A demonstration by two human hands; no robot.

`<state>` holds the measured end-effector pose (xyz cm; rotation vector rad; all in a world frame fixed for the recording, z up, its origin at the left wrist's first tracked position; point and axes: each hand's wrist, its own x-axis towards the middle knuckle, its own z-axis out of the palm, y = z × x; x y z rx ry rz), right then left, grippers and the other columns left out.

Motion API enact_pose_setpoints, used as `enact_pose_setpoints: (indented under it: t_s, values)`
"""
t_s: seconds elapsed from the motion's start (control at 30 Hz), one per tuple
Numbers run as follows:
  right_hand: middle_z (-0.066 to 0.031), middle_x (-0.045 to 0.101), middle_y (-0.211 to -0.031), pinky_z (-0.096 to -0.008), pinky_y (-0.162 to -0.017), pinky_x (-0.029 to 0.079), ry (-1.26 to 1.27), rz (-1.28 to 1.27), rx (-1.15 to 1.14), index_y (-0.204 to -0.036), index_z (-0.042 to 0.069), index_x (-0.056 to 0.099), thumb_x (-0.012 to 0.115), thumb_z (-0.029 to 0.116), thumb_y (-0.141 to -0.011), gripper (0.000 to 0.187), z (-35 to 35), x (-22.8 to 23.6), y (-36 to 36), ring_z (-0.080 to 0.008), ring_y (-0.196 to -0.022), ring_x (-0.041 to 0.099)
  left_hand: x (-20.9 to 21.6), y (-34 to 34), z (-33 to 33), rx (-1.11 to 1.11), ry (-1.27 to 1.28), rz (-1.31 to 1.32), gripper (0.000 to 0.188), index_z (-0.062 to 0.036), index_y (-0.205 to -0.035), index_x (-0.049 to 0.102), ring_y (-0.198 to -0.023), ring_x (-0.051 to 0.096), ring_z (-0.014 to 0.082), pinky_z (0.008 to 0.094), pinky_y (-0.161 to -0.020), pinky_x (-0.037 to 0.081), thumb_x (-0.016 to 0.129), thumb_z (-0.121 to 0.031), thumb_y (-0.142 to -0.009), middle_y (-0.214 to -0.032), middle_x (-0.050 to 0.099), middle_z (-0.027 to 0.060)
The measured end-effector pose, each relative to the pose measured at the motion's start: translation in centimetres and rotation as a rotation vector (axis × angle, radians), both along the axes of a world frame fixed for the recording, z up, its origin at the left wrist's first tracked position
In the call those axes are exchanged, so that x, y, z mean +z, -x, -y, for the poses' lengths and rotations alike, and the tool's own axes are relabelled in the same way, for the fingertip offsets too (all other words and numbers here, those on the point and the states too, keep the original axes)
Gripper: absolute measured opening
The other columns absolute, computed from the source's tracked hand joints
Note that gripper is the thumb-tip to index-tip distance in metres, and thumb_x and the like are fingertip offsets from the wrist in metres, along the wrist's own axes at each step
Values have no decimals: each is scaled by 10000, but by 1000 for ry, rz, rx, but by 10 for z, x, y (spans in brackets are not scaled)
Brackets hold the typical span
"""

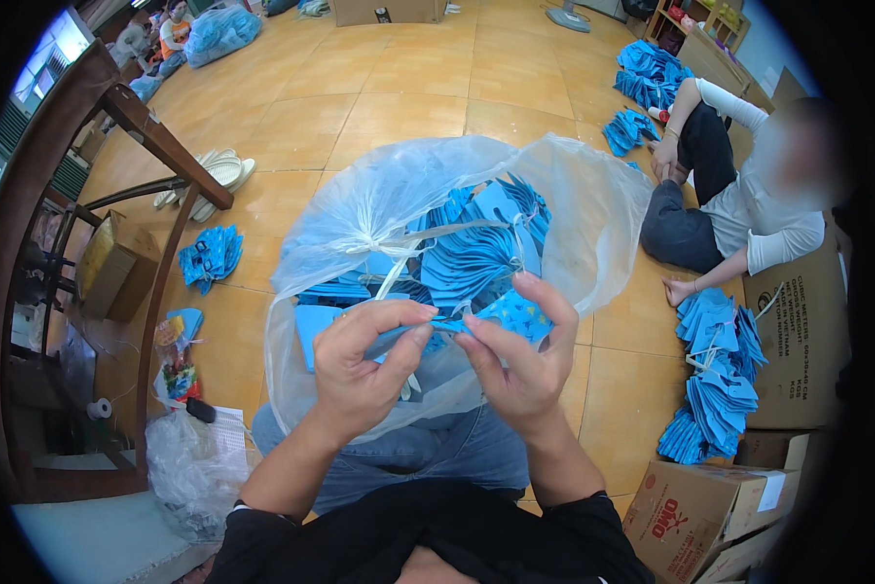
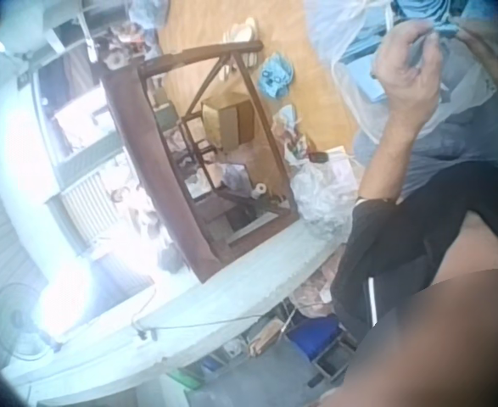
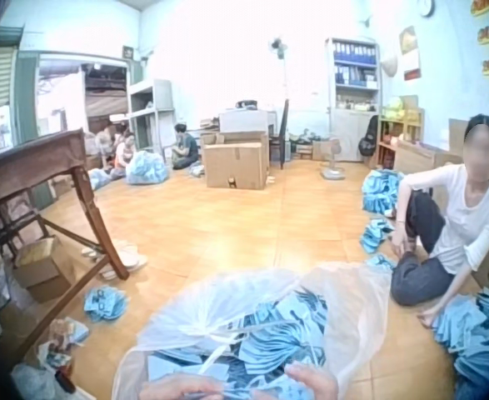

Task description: The person sits on the floor and assembles blue face masks with elastic bands, then stacks them and ties the bundles with a white string. The person places the tied bundles into a large white plastic bag. Another person is visible in the background performing similar tasks.

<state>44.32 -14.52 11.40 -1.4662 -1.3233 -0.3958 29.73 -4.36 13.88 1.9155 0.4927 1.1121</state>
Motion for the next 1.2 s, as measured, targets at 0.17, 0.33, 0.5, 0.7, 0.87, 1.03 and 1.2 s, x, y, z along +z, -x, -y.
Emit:
enact_pose_setpoints:
  t_s: [0.17,0.33,0.5,0.7,0.87,1.03,1.2]
  values:
    - [-167,564,-1188,-394,-881,467,-5,2,23,-967,145,727,843,171,-660,329,1,4,7,-322,-1083,547,5,3,0,-12,-69,-22,125,-23,-880,680,-780,679,198,292,-706,505,709,-17,-759,-888,710,83]
    - [-118,601,-1173,-361,-828,465,169,163,-99,-1051,115,708,818,232,-688,397,19,41,0,-277,-1022,579,31,8,-21,-118,-360,-241,169,-81,-860,689,-757,668,193,307,-705,483,775,-95,-715,-845,700,53]
    - [-56,657,-844,-341,-617,458,285,40,69,-1141,64,672,766,131,-739,418,11,45,2,-200,-689,615,40,-8,-17,97,-705,-51,264,-117,-896,676,-795,630,212,360,-755,462,826,-151,-682,-894,676,61]
    - [-105,629,-770,-339,-543,475,243,-266,-35,-1165,26,654,721,45,-775,396,10,29,15,-259,-606,604,14,-24,19,101,-408,75,242,-28,-885,612,-750,615,210,315,-681,478,791,-114,-747,-813,631,73]
    - [-127,641,-834,-326,-537,475,235,-253,8,-1166,16,648,693,24,-794,375,16,30,26,-255,-634,620,3,-31,20,-126,242,94,183,19,-901,598,-742,619,142,264,-683,497,710,-111,-836,-815,641,92]
    - [-115,632,-806,-294,-519,449,268,-383,39,-1139,-9,647,676,25,-823,319,27,40,20,-206,-626,603,11,-31,18,-285,408,84,140,24,-915,594,-759,620,130,265,-695,497,655,-99,-884,-830,643,84]
    - [-81,612,-722,-234,-461,383,256,-364,77,-1101,-49,648,659,21,-859,252,28,43,20,-107,-562,550,17,-33,15,-253,215,5,129,11,-867,582,-722,615,122,249,-679,493,607,-101,-926,-789,636,66]
